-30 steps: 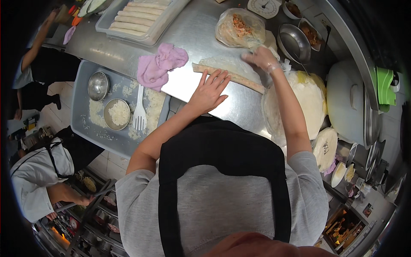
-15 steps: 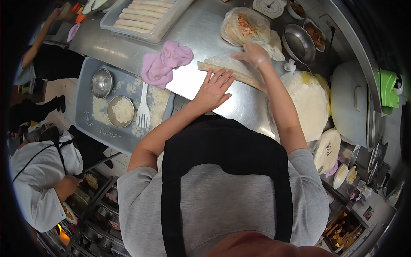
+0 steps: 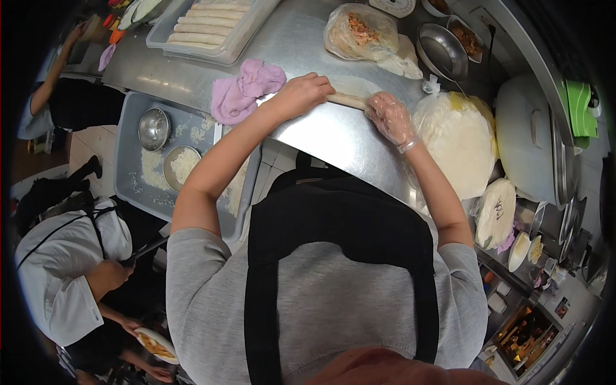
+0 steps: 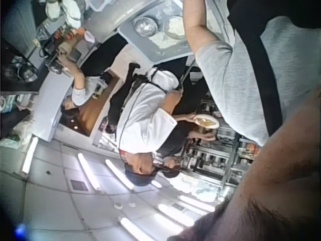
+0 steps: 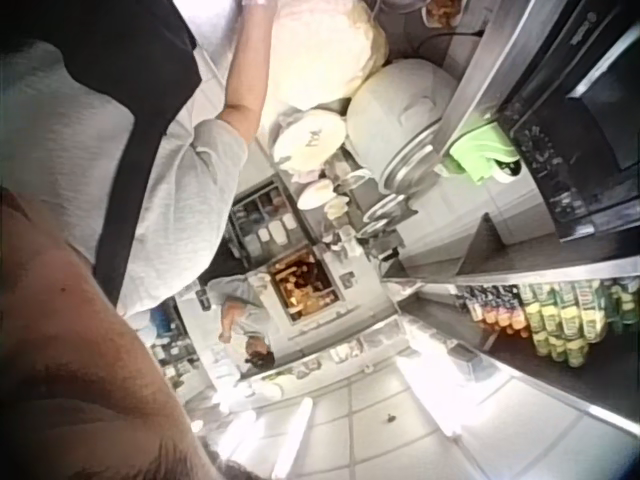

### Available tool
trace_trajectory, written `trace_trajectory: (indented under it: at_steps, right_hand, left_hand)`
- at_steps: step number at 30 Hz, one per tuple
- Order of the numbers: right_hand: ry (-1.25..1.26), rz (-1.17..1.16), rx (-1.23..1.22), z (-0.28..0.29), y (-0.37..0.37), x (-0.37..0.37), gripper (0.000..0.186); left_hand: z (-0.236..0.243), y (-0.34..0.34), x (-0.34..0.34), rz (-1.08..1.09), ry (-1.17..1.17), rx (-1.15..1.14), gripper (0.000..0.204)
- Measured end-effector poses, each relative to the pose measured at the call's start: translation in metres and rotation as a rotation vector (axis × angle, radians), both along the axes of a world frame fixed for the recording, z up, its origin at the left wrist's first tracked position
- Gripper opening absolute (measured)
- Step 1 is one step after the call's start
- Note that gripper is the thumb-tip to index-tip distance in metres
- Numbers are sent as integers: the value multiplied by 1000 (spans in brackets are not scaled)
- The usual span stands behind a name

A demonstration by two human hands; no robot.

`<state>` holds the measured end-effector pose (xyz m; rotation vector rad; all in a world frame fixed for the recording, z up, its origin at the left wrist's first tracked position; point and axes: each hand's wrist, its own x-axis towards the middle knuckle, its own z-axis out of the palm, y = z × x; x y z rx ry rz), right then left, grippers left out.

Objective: Preparing and rolling spring rolls by placing meat filling on a wrapper and rolling it tightly.

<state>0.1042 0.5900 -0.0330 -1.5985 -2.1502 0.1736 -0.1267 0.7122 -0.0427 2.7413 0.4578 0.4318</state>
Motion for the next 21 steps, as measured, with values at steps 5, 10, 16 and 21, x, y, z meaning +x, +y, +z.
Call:
trace_trajectory:
  at_steps: [5,10,16,21]
  right_hand:
    - [116,-49,-269,1,16,14,15]
    - [156,-99,-364,2,21,15,16]
    - [15,-56,-131,-2,13,-2,18]
    - [-30,-43,12,-15,17,-1,20]
  left_hand:
    - [12,7,7,54,162,-245,23]
    - [-2,-26,22,119,-77,77,26]
    - [-21,-26,28,122,-199,52,29]
    - [-14,-14,34,84,-127,-95,26]
